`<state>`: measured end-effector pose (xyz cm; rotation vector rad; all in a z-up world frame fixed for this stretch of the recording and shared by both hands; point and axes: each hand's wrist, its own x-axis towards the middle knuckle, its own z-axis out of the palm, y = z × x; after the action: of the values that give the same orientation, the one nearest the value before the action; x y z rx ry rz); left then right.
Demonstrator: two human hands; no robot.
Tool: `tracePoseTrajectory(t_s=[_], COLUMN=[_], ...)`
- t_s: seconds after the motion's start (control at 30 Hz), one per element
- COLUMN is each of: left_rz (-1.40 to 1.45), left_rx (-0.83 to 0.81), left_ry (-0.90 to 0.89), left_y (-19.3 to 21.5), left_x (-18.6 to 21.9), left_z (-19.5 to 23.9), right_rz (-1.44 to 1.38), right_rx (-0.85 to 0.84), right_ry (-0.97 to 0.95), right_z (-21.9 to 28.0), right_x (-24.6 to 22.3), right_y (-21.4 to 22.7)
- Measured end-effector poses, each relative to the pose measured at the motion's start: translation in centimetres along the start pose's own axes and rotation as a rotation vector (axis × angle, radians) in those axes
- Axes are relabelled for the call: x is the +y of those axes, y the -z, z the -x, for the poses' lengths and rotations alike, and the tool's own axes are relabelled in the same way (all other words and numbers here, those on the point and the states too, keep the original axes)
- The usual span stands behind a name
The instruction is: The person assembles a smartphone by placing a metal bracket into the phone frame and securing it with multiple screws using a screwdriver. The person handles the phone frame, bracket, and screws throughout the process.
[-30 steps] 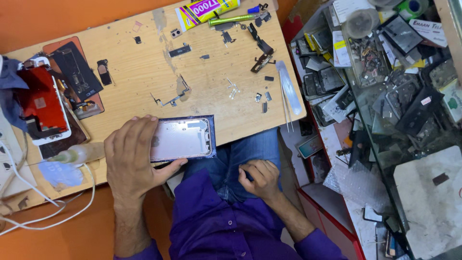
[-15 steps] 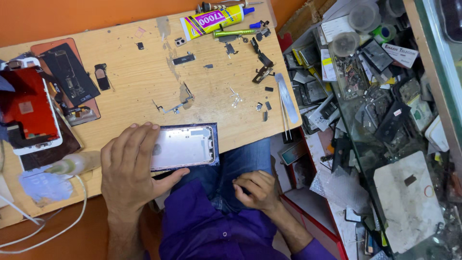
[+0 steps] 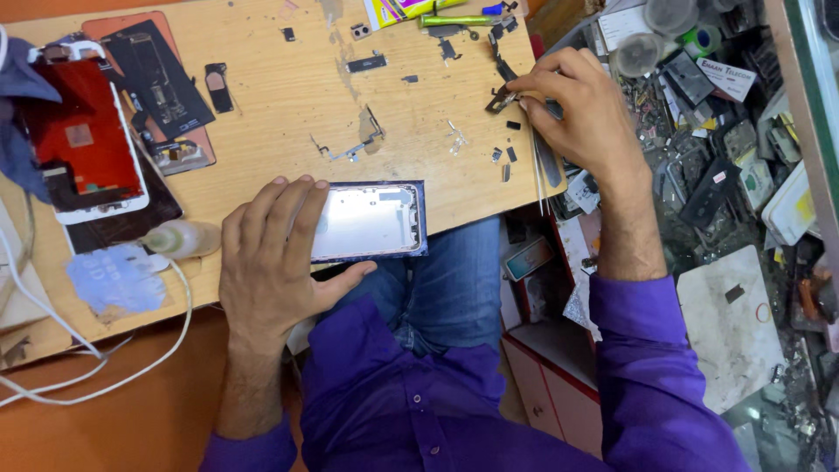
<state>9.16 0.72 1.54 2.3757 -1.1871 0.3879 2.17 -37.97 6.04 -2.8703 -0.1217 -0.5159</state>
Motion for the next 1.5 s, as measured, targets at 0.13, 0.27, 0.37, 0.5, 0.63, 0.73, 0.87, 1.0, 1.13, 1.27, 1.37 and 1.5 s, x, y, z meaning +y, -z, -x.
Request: tracePoseTrajectory(t_s=[0.13,0.27,0.37,0.5,0.63,0.73,0.87,1.0,1.13,1.27,1.37,1.5], left_rz=[0.001,-0.002,-0.008,-0.030,-0.022,-0.024,-0.037,0.010,0.023,-0.004,-0.037,-0.059], left_rx=[0.007,0.005,-0.005,-0.024,-0.054,-0.090,-0.115,-0.190,-0.201,-0.138,-0.096,-0.046], left_ry=[-0.026,-0.032,-0.022,-0.014,-0.030,-0.032,-0.022,0.015,0.016,0.049,0.133,0.236], left_y=[-0.3,-0.4,-0.4,-0.2,-0.2,0.0,0.8,1.8,2.5,2.2,1.6,0.7], left_x=[-0.3,-0.3,-0.2,-0.1,0.0,0.1,0.7,1.2,1.8,3.3,4.8,6.4], left_z=[0.0,0.3,0.3,0.4,-0.1,-0.4,-0.6,-0.7,-0.3,0.7,1.7,2.4], right_rz=[-0.051,-0.100,-0.094,-0.628,-1.246,-1.431,-1.484,-1.342,-1.182,-1.170,-1.221,-1.093], right_rx=[-0.010,0.175,0.510,0.993,0.923,0.678,0.587,0.520,0.381,0.297,0.311,0.278], right_ry=[-0.017,0.021,0.000,-0.081,-0.152,-0.360,-0.488,-0.399,-0.376,-0.414,-0.380,-0.407], right_z=[0.0,0.9,3.1,10.0,16.4,19.6,20.8,19.2,16.1,12.2,10.2,8.7], right_x=[0.5,1.7,2.6,0.6,-7.3,-12.4,-14.8,-13.6,-13.1,-14.8,-15.6,-15.1], right_y=[-1.1,-2.2,-1.5,-1.2,-7.3,-10.5,-10.6,-8.8,-6.9,-6.5,-6.4,-6.3])
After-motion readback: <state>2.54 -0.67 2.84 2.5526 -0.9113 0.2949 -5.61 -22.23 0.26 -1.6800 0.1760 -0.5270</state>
